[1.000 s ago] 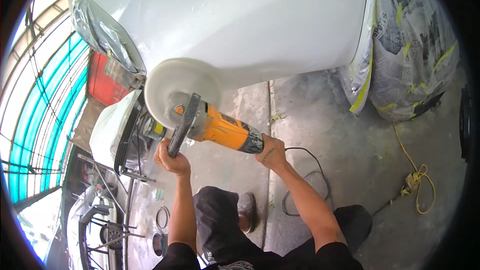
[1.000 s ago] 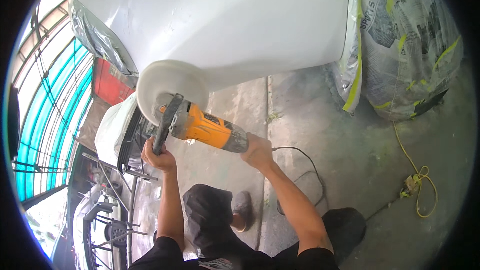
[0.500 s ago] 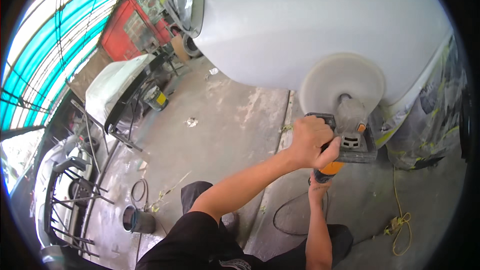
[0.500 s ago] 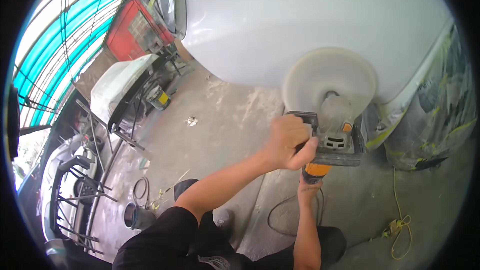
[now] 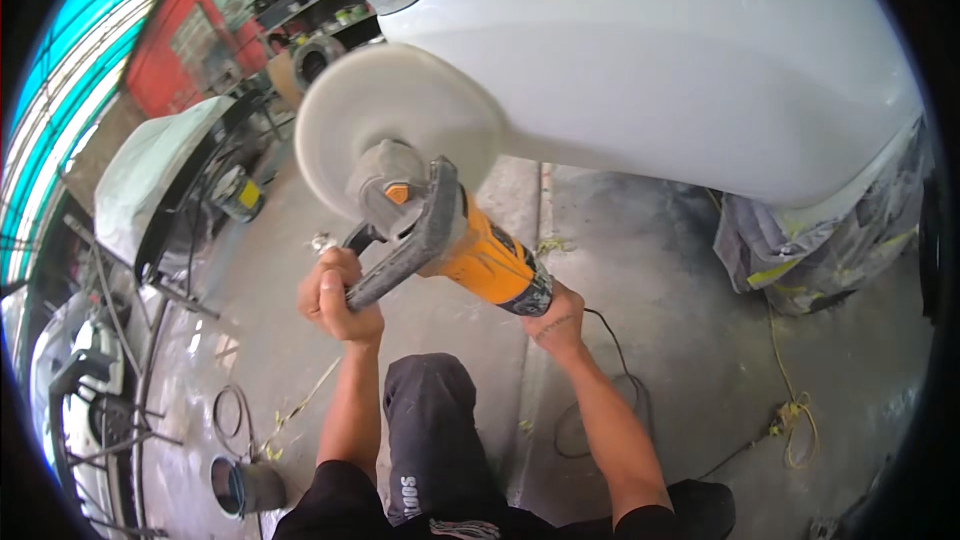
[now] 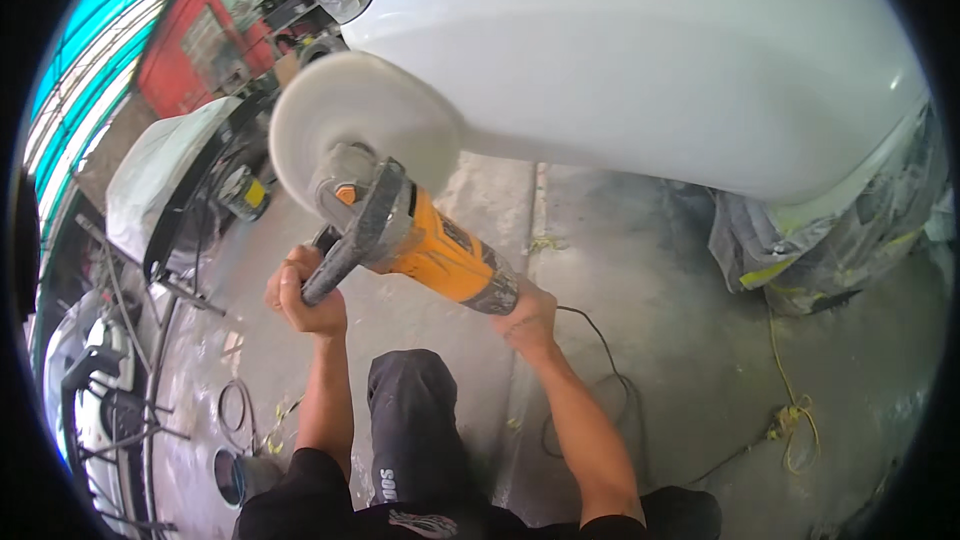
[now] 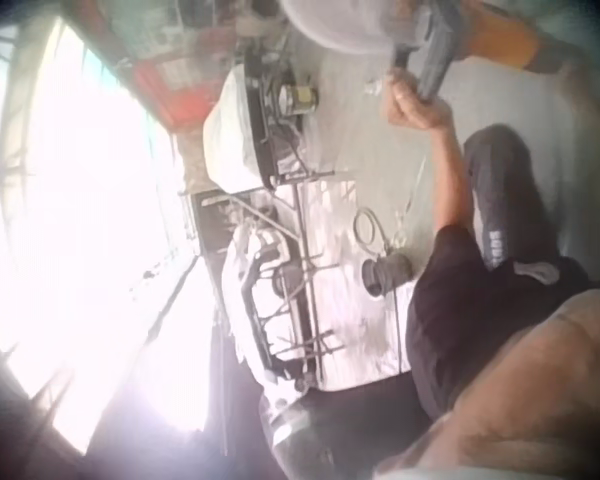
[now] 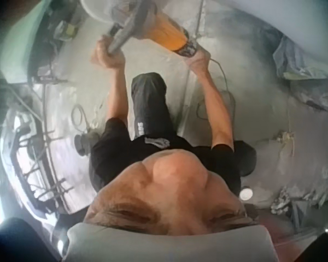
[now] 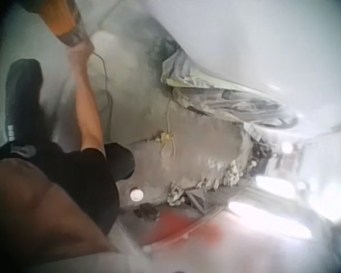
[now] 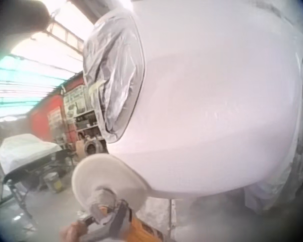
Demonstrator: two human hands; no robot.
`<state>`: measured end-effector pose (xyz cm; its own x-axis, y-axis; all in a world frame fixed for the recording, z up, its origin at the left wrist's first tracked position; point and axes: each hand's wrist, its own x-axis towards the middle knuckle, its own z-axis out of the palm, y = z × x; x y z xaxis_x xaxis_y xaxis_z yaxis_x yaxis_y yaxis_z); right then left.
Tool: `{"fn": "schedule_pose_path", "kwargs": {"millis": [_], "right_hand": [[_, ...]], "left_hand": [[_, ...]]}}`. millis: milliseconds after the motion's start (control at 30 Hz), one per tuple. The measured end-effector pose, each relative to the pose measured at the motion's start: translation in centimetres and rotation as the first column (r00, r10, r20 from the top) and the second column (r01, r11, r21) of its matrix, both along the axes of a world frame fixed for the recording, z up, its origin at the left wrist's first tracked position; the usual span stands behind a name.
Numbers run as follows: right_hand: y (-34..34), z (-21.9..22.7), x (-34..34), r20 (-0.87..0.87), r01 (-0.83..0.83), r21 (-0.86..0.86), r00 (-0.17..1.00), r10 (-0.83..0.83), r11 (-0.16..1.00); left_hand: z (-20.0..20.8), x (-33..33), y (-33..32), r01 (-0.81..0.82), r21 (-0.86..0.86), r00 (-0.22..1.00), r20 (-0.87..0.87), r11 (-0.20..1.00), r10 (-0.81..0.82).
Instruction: The person applies a white substance from a container onto a vehicle panel by hand and then uses a motorized buffer to polish the surface.
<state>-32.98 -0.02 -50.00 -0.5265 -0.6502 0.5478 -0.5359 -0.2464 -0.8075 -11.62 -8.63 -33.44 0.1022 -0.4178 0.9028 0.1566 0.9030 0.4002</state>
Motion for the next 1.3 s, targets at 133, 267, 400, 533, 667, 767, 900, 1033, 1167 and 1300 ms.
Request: {"fn": "schedule_pose_path", "kwargs": {"millis": [133, 267, 400, 533, 667, 767, 900, 1033, 1167, 1300], "right_hand": [[1.0, -0.6, -0.3, -0.13, 0.112, 0.001, 0.985, -0.111, 0.994], [6.3, -5.7, -1.2, -0.298, 0.291, 0.087, 0.92, -0.254, 0.953], [10.9, -17.2, -2.6, -0.317, 0.453, 0.174, 0.866, -0.386, 0.874], [8.7, -9.9, 3.6, -0.056, 0.434, 0.089, 0.901, -0.431, 0.897], [7.5, -10.4, 5.3, -0.363, 0.405, 0.095, 0.865, -0.347, 0.909], [6.1, -10.7, 6.1, -0.514, 0.359, 0.096, 0.817, -0.262, 0.928], [1.7, -0.3, 6.7, -0.211, 0.293, 0.092, 0.94, -0.269, 0.952], [1.2, 2.0, 5.0, -0.174, 0.193, 0.025, 0.967, -0.186, 0.981], [5.0, -4.1, 2.2, -0.181, 0.353, 0.047, 0.923, -0.34, 0.934], [8.0, -10.9, -1.0, -0.142, 0.527, 0.091, 0.847, -0.513, 0.845]], "left_hand": [[-0.9, -0.8, -0.2, 0.023, 0.015, 0.998, -0.056, 1.0, -0.023], [-1.0, -5.2, 1.3, 0.212, -0.264, 0.977, 0.07, 0.941, -0.201], [3.1, -11.5, 4.5, 0.376, -0.28, 0.915, 0.261, 0.883, -0.307], [3.2, -10.9, 3.2, 0.437, -0.227, 0.892, 0.233, 0.87, -0.387], [1.9, -4.2, -0.3, 0.411, -0.197, 0.892, 0.287, 0.89, -0.348], [1.2, 1.6, -3.9, 0.317, -0.17, 0.921, 0.29, 0.933, -0.26], [2.4, 2.7, -5.4, 0.291, -0.103, 0.956, 0.003, 0.951, -0.292], [3.6, 1.8, -3.1, 0.205, -0.12, 0.979, 0.018, 0.971, -0.205], [4.3, -3.0, 0.4, 0.255, -0.321, 0.95, 0.258, 0.912, -0.175], [5.3, -13.7, 5.7, 0.366, -0.35, 0.927, 0.223, 0.862, -0.303]]}}
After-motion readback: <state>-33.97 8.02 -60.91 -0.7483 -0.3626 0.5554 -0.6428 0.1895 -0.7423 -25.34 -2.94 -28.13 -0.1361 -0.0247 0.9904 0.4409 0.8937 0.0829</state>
